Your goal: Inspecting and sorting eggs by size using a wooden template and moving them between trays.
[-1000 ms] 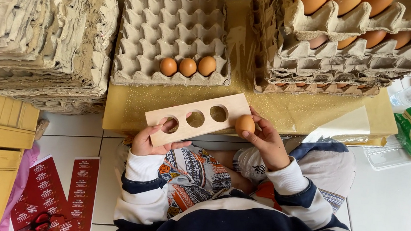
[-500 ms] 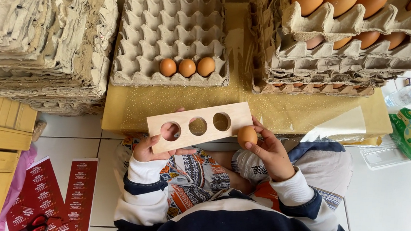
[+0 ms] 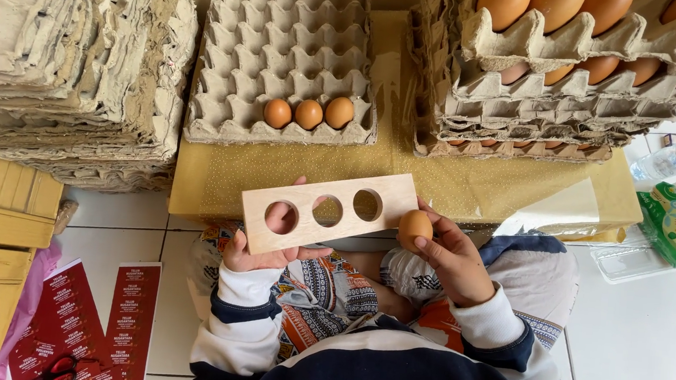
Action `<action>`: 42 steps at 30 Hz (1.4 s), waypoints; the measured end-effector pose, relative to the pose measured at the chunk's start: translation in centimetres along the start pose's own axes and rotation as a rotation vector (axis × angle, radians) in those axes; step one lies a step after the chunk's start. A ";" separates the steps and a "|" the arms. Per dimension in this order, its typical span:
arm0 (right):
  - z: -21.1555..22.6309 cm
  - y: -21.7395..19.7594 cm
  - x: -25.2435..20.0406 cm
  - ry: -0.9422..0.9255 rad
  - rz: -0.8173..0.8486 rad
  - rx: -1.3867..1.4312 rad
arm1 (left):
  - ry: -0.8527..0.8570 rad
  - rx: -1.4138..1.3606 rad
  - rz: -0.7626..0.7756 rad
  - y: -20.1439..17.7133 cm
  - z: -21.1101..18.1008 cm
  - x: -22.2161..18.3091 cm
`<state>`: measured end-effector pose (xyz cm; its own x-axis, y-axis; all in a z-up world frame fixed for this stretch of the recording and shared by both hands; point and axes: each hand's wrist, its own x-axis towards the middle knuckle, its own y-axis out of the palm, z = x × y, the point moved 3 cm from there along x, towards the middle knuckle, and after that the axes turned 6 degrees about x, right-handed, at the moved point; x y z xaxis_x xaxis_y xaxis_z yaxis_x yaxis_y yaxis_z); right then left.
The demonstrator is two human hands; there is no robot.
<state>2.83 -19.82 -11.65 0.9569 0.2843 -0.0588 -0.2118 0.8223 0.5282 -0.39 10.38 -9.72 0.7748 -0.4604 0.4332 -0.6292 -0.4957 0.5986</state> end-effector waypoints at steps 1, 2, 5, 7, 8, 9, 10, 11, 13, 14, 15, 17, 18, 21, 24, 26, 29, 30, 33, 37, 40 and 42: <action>0.3 0.2 -0.1 -0.001 -0.001 0.000 | 0.000 0.000 0.001 0.1 -0.1 0.0; 0.6 0.4 -0.2 -0.012 0.010 0.010 | 0.002 -0.013 -0.019 0.2 -0.1 -0.1; 1.5 1.2 -0.6 -0.024 0.023 0.029 | 0.003 -0.026 -0.072 0.4 -0.3 -0.3; 1.8 1.6 -0.8 -0.022 0.029 0.036 | 0.004 -0.027 -0.107 0.4 -0.4 -0.3; 1.9 1.7 -0.8 -0.022 0.034 0.047 | 0.010 -0.052 -0.120 0.4 -0.5 -0.2; 2.0 1.7 -0.8 -0.023 0.038 0.058 | 0.016 -0.077 -0.131 0.4 -0.7 -0.1; 2.2 1.7 -0.7 -0.022 0.038 0.057 | 0.017 -0.077 -0.132 0.3 -0.7 0.2; 2.3 1.6 -0.6 -0.037 0.047 0.069 | 0.023 -0.105 -0.136 0.3 -0.9 0.4; 2.7 1.6 -0.4 -0.051 0.055 0.081 | 0.029 -0.134 -0.141 0.4 -1.1 0.9; 3.0 1.6 -0.3 -0.077 0.057 0.075 | 0.042 -0.152 -0.142 0.7 -1.2 1.2; 3.3 1.7 -0.3 -0.103 0.059 0.069 | 0.055 -0.170 -0.143 0.9 -1.4 1.5; 4.4 2.0 -0.2 -0.128 0.055 0.087 | 0.074 -0.180 -0.116 1.0 -1.6 2.4; 5.0 2.2 -0.2 -0.153 0.051 0.104 | 0.093 -0.189 -0.088 1.2 -1.7 2.8; 7.8 4.1 -0.2 -0.234 0.039 0.056 | 0.107 -0.175 -0.062 1.2 -2.4 4.5; 9.6 5.3 -0.3 -0.442 0.076 0.070 | 0.139 -0.186 -0.040 2.8 -2.8 6.6; 10.0 5.8 -0.3 -0.528 0.082 0.056 | 0.161 -0.198 -0.017 2.6 -2.4 7.9; 10.2 7.5 0.2 -0.649 0.106 0.042 | 0.207 -0.190 -0.034 3.7 -1.5 9.3; 10.2 8.2 0.4 -0.687 0.125 0.042 | 0.231 -0.168 -0.069 4.2 -1.1 9.8; 10.5 11.7 0.6 -0.769 0.221 -0.056 | 0.239 -0.202 0.039 5.2 -0.4 11.4; 12.2 15.9 0.6 -0.891 0.323 -0.285 | 0.254 -0.251 0.053 3.7 1.5 11.5; 12.7 17.5 0.5 -0.933 0.323 -0.481 | 0.309 -0.265 0.105 1.0 3.9 10.9; 12.9 17.7 0.5 -0.980 0.240 -0.788 | 0.264 -0.323 0.049 -1.0 5.5 9.4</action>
<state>2.10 -11.51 8.61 0.5530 0.2619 0.7909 -0.1369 0.9650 -0.2237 7.21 2.45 -9.94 0.7600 -0.2526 0.5989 -0.6467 -0.2020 0.7355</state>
